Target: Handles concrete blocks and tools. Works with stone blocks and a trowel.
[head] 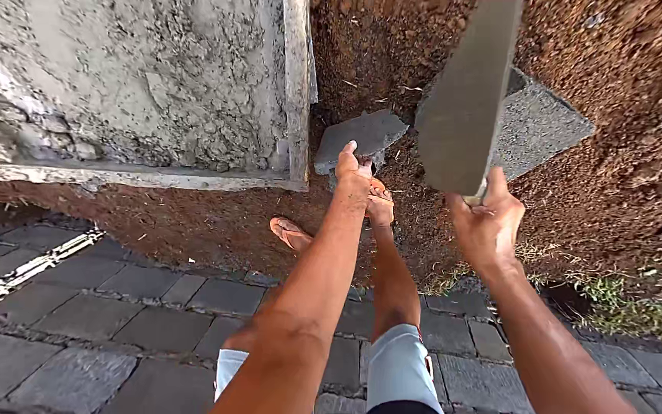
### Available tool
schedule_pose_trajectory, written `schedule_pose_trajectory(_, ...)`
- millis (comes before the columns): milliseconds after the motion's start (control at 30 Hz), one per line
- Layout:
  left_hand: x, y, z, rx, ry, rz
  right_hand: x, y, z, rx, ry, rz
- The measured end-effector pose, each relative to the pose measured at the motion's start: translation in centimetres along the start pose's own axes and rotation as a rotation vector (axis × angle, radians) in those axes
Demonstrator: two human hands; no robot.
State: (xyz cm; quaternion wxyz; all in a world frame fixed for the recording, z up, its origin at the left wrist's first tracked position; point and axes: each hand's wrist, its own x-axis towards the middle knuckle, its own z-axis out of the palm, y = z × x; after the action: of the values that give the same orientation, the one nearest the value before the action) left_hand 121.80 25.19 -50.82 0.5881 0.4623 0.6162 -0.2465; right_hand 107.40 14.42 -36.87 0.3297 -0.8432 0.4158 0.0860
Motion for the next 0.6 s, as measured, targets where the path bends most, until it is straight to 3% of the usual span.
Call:
schedule_pose_trajectory(100, 0.4, -0.3, 0.1, -0.018, 0.018, -0.024, 0.0, 0.3, 2.9, -0.061, -0.005, -0.086)
schedule_pose_trajectory(200, 0.1, -0.2, -0.2, -0.019, 0.029, -0.056, 1.2, 3.9, 6.4, -0.344, -0.422, 0.141)
schedule_pose_trajectory(233, -0.2, -0.1, -0.1, -0.026, 0.036, -0.064, 1.6, 4.2, 6.3, -0.386, -0.482, 0.184)
schedule_pose_trajectory(300, 0.1, 0.1, -0.2, -0.063, 0.017, -0.075, 1.8, 2.5, 4.2, -0.313, -0.4, 0.149)
schedule_pose_trajectory(367, 0.2, -0.6, -1.5, -0.065, 0.002, -0.097, 1.1, -0.5, 1.6, -0.176, -0.161, 0.016)
schedule_pose_trajectory(433, 0.5, -1.1, -2.0, -0.074, -0.01, -0.107, 1.9, -2.6, 1.1, -0.032, 0.054, -0.13)
schedule_pose_trajectory(467, 0.7, -1.4, -2.3, -0.09, -0.01, -0.102, 2.4, -2.5, 1.8, -0.012, 0.07, -0.163)
schedule_pose_trajectory(500, 0.8, -1.7, -2.8, -0.111, -0.01, -0.1, 2.7, -1.2, 3.0, -0.084, -0.006, -0.136)
schedule_pose_trajectory(600, 0.4, -2.4, -3.5, -0.153, -0.007, -0.099, 4.1, 3.6, 5.6, -0.418, -0.509, 0.153)
